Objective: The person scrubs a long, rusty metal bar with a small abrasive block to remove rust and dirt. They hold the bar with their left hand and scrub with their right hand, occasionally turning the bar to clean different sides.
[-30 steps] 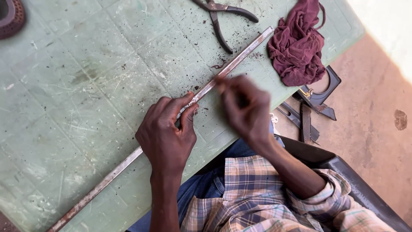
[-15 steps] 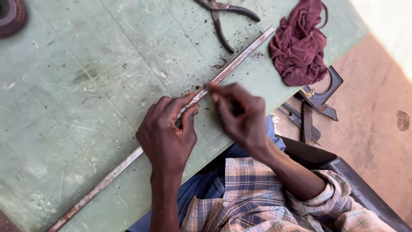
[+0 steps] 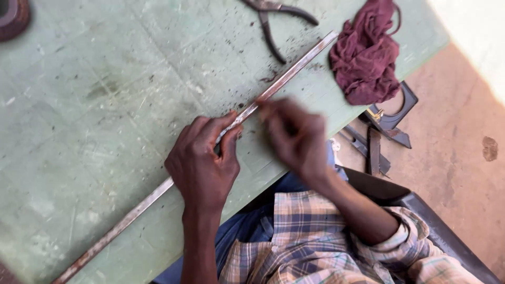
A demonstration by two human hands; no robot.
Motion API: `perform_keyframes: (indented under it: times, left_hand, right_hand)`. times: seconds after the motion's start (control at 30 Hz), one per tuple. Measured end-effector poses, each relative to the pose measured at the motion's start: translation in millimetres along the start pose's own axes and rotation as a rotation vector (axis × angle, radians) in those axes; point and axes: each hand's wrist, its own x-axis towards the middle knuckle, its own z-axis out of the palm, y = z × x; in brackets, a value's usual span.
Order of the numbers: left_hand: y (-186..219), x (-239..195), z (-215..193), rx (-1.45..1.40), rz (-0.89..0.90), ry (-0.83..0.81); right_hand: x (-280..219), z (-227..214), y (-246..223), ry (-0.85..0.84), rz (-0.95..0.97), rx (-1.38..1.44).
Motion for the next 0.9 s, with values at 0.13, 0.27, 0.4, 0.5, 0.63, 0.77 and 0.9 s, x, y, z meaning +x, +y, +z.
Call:
perform_keyframes:
  times: [0.13,0.27,0.4,0.5,0.63,0.77,0.9]
  left_hand:
    - [1.4,-1.7,2.2,0.027,-0.02,-0.006]
    - [-0.9,-1.0,-3.0,0.022,-0.01,0.007]
    - [-2.6,-2.9,2.4,0.047,0.005,-0.006]
    - [-0.2,1.0,3.6,0.048,0.014,0.004]
    - [-6.7,12.0,-1.6,0.055,0.0,-0.079]
    - [-13.5,9.1,-0.5,0.09,-0.003,-0.053]
    - [-15.9,13.4,-2.8,0.095,-0.047,-0.114]
  right_hand:
    - [-5.9,-4.5,0.5,0.019,-0.005,-0.056]
    - [-41.6,21.9,-23.7,-0.095,0.08,0.058]
    - [-33.8,12.2,-1.2,-0.097,0.046,0.076]
    - [-27.3,9.5,-4.2,-0.075,0.038,0.061]
    - [-39.4,21.0,-24.5,-0.249,0.063,0.129]
    - [-40.2,23.0,-15.1,-0.215,-0.053,0.073]
    - [-41.4,27.5,-6.1,-0.254,-0.031,0.073]
